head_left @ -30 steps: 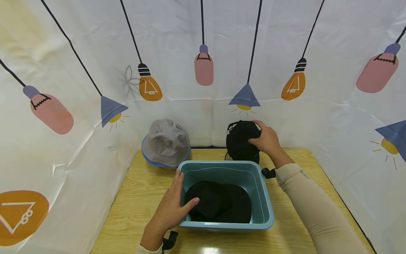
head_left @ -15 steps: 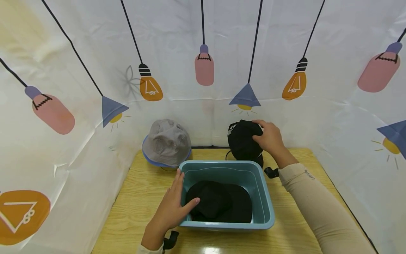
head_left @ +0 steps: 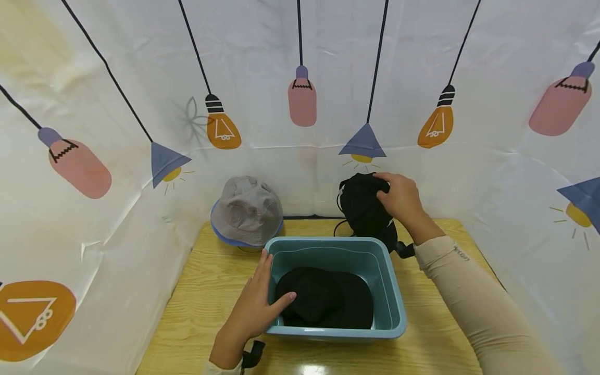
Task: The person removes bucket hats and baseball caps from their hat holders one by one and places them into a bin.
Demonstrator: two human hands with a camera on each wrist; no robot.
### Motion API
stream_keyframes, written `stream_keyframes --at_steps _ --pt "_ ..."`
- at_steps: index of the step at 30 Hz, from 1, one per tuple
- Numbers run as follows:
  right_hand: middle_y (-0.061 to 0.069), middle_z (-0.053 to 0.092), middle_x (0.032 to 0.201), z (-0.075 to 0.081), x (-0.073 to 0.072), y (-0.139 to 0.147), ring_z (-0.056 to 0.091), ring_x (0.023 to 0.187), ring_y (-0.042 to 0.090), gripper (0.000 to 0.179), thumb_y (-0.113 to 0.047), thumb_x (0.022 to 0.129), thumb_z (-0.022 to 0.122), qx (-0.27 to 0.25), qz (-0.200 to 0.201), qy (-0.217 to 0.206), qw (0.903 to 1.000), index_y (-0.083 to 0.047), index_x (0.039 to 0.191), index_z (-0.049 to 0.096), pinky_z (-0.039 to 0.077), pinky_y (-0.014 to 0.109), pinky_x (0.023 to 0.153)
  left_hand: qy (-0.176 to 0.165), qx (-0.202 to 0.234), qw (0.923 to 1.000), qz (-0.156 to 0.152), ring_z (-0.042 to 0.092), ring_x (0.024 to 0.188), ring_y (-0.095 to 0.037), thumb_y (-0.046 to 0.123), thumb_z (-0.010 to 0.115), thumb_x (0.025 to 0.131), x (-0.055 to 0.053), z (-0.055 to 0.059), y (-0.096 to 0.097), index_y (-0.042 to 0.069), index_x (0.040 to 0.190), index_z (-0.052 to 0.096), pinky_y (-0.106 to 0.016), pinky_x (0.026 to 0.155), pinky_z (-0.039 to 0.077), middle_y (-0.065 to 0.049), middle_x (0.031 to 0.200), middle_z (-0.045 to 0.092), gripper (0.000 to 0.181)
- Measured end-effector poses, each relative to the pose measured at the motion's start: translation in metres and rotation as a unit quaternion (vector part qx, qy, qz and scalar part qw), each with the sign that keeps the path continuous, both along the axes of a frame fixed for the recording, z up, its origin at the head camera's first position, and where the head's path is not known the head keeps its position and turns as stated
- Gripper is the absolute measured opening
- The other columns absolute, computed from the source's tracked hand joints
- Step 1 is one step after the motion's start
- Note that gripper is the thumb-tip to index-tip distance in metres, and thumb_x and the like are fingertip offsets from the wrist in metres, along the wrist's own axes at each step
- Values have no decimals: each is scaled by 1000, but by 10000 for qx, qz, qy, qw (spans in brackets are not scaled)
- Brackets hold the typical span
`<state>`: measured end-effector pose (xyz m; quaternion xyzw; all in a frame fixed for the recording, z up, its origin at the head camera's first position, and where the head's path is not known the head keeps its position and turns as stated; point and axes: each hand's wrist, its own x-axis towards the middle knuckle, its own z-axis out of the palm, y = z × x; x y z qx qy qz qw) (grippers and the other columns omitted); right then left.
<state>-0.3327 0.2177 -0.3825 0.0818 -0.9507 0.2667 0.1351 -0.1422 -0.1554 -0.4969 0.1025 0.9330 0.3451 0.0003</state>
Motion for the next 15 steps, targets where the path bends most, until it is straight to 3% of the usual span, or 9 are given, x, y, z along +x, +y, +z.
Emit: stream_keyframes --at_steps 5,8,10,15 --pt "23 61 144 5 -2 0 60 82 36 49 -7 95 61 73 -27 132 9999 -12 144 63 42 42 61 5 -14 10000 0 15 161 -26 71 57 95 0 1 0 17 168 9 -72 120 21 2 176 -6 103" --pt "22 62 142 9 -1 -1 56 74 33 49 -7 95 60 127 -66 225 9996 -13 144 63 38 38 56 8 -11 10000 -7 14 161 -26 72 56 95 1 1 0 16 168 8 -72 120 21 2 176 -6 104" --pt "22 62 143 12 0 -1 58 75 35 49 -7 95 60 155 -92 286 9994 -14 144 63 39 39 57 12 -8 10000 -15 14 161 -26 71 57 95 1 1 0 16 168 8 -71 120 21 2 176 -6 104" --pt "24 62 142 20 3 -1 65 101 42 48 -7 97 61 220 -119 431 9988 -15 144 63 51 49 69 13 -20 10000 -9 14 161 -26 67 59 96 1 0 0 16 168 8 -72 121 20 2 175 -6 102"
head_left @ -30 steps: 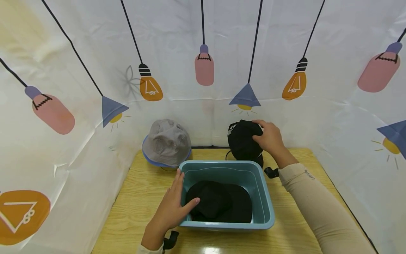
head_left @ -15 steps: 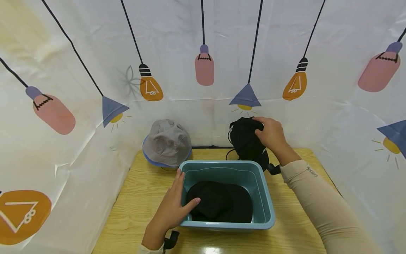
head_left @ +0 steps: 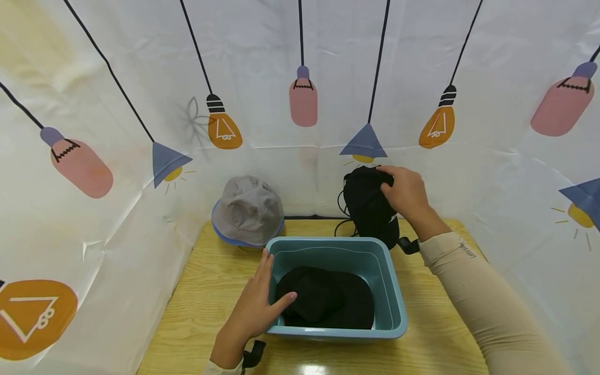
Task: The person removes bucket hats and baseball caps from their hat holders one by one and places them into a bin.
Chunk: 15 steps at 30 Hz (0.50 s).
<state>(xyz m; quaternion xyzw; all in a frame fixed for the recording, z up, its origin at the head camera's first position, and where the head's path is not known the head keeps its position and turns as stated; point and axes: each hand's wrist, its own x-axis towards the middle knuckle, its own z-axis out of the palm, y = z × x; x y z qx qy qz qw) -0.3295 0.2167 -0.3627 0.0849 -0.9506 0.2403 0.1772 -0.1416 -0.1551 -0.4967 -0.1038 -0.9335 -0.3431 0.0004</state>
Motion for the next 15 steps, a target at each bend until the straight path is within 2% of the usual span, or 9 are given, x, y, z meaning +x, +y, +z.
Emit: stream_keyframes --at_steps 3,8,15 --pt "25 62 142 4 1 2 65 103 43 48 -8 97 62 62 17 86 9999 -15 144 63 50 49 69 -7 -5 10000 1 15 161 -26 65 61 96 -1 0 0 17 168 7 -71 121 20 2 175 -7 102" --pt "25 62 141 11 5 3 61 88 38 48 -9 97 63 186 53 189 9996 -15 145 63 42 43 62 1 -7 10000 -1 14 161 -25 66 60 96 -1 0 0 17 168 7 -71 121 20 2 175 -7 102" --pt "25 64 138 20 11 6 62 86 39 46 -8 97 64 279 141 445 9985 -14 143 64 43 44 61 -12 0 10000 -11 12 161 -25 68 59 96 0 1 0 17 168 7 -72 121 19 2 175 -8 103"
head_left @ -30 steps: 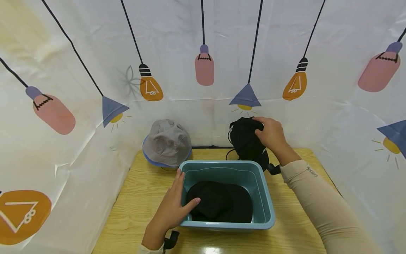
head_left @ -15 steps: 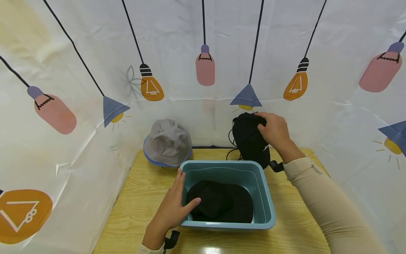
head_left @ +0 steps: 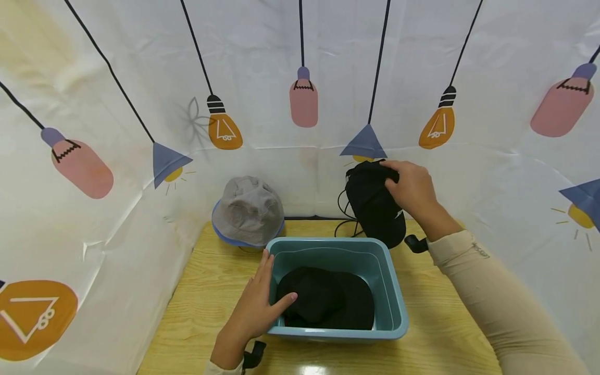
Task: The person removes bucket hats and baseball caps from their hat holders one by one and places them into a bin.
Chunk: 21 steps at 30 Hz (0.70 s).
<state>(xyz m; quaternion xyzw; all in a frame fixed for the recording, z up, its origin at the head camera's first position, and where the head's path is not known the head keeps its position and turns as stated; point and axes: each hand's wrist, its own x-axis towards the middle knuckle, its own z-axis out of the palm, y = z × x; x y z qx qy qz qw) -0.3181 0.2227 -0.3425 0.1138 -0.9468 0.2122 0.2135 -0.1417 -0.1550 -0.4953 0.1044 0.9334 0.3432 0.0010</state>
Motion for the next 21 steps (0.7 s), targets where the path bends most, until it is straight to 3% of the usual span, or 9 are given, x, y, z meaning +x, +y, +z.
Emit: stream_keyframes --at_steps 4,8,15,21 --pt "25 64 138 5 6 -1 65 107 44 46 -7 96 66 11 100 82 9999 -13 142 64 54 54 78 8 -11 10000 17 13 161 -25 65 60 96 0 -1 0 17 168 7 -72 121 19 2 175 -8 102" --pt "25 64 138 9 10 -1 62 122 46 46 -7 96 66 101 160 101 9998 -13 142 64 52 62 94 -18 -26 10000 31 13 161 -25 64 62 96 1 -1 1 17 168 7 -72 121 19 2 175 -8 102" --pt "24 66 136 18 12 3 64 114 45 45 -7 96 67 226 199 498 9983 -13 141 66 54 59 85 -59 -32 10000 41 12 161 -26 73 56 94 2 1 1 16 168 7 -72 121 18 2 175 -8 106" --pt "23 67 134 27 16 8 64 118 44 44 -5 95 67 191 216 811 9963 -11 139 67 54 59 89 -65 -38 10000 53 13 161 -26 65 62 96 2 2 2 16 168 8 -72 121 18 2 175 -7 103"
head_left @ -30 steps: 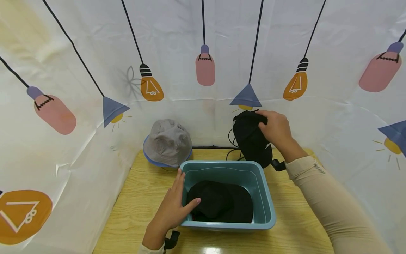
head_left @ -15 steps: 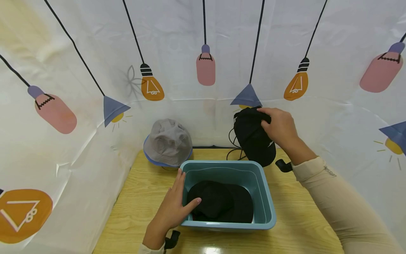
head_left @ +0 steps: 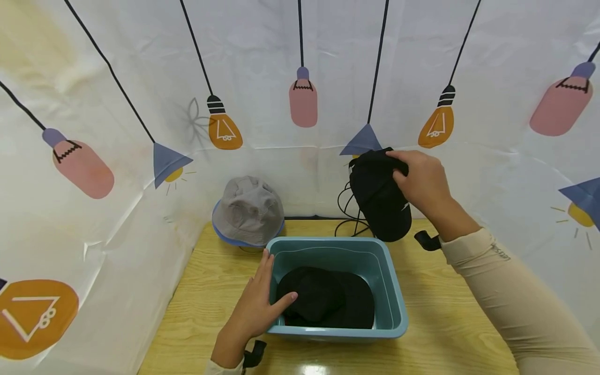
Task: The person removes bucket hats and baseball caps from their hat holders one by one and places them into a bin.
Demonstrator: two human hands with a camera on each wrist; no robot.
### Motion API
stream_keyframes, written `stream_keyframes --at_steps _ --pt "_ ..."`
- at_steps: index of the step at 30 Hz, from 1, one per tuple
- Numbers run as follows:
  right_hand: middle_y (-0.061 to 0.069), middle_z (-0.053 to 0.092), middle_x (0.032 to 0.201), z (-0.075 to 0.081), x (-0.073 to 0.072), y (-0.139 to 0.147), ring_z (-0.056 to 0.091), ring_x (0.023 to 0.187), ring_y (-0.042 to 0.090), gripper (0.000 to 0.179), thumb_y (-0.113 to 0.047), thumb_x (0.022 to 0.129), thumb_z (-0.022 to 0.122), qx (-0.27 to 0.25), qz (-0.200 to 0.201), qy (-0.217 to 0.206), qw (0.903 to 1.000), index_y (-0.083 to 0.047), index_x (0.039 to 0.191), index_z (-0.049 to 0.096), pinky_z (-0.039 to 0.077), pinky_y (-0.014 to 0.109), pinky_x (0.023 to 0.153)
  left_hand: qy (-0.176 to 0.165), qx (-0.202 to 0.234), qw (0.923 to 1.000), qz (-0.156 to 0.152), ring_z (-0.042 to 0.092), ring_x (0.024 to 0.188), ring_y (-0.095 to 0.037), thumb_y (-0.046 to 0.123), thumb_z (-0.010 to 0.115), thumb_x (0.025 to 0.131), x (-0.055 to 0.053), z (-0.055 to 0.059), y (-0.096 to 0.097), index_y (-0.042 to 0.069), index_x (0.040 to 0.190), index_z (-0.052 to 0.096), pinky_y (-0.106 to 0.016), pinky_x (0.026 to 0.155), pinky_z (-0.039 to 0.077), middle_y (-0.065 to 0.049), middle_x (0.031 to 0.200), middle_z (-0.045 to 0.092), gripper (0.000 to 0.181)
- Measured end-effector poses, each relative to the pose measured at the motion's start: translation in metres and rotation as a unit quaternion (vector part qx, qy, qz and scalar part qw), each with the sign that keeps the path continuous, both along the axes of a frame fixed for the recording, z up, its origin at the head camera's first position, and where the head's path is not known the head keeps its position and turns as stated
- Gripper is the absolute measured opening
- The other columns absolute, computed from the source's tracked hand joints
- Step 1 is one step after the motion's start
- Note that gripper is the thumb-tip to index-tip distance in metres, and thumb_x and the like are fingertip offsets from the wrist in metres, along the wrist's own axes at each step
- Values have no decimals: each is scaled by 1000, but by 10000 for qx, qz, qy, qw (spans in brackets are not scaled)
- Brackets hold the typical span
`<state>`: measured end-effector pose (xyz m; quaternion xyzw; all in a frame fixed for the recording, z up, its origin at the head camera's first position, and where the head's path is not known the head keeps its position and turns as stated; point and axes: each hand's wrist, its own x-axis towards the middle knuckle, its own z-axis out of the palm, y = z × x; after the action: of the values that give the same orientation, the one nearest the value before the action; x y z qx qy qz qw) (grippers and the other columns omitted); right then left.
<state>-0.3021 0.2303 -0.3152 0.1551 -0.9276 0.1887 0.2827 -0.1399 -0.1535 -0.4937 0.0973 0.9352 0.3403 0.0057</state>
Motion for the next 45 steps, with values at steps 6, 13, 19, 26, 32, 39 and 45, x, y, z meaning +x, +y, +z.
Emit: stream_keyframes --at_steps 6,13,19,26,32,39,45 --pt "23 68 134 12 7 -1 65 120 43 44 -5 97 67 -129 41 101 9999 -13 139 67 53 61 96 -55 45 10000 -3 13 161 -26 64 62 96 0 1 1 16 168 8 -71 121 18 2 175 -8 103" --pt "20 69 133 19 17 -7 66 119 41 43 -5 97 68 -149 228 304 9992 -15 139 68 55 59 93 -18 -29 10000 -9 13 161 -25 73 56 94 -1 0 1 16 168 8 -70 121 19 2 175 -7 106" --pt "18 71 131 21 26 -16 66 120 38 42 -3 95 69 -119 509 432 9977 -13 136 70 55 57 95 -35 -7 10000 -11 13 161 -26 73 57 94 -1 1 1 16 168 9 -71 121 19 1 176 -7 106" --pt "17 72 129 19 35 -26 68 119 36 41 -4 94 72 7 692 369 9969 -12 134 71 56 55 95 -88 32 10000 -2 14 161 -26 74 57 93 0 2 2 18 169 8 -71 121 18 2 175 -8 105" --pt "14 72 129 18 44 -33 68 120 33 40 -4 93 74 6 920 371 9951 -12 132 72 56 53 98 -69 69 10000 7 13 161 -26 62 63 96 0 1 1 18 169 8 -72 121 18 2 175 -7 101" --pt "12 73 128 16 55 -43 69 120 31 41 -4 91 77 93 1173 374 9924 -13 131 73 57 51 97 90 199 9998 -12 13 161 -25 64 50 102 -1 -2 -1 16 168 9 -71 121 18 1 176 -4 92" --pt "11 74 126 13 65 -50 69 119 30 42 -3 90 78 143 1441 379 9887 -13 130 73 57 50 97 262 336 9991 -56 14 160 -24 57 45 106 -1 -4 -2 16 168 10 -74 119 19 0 176 0 82"
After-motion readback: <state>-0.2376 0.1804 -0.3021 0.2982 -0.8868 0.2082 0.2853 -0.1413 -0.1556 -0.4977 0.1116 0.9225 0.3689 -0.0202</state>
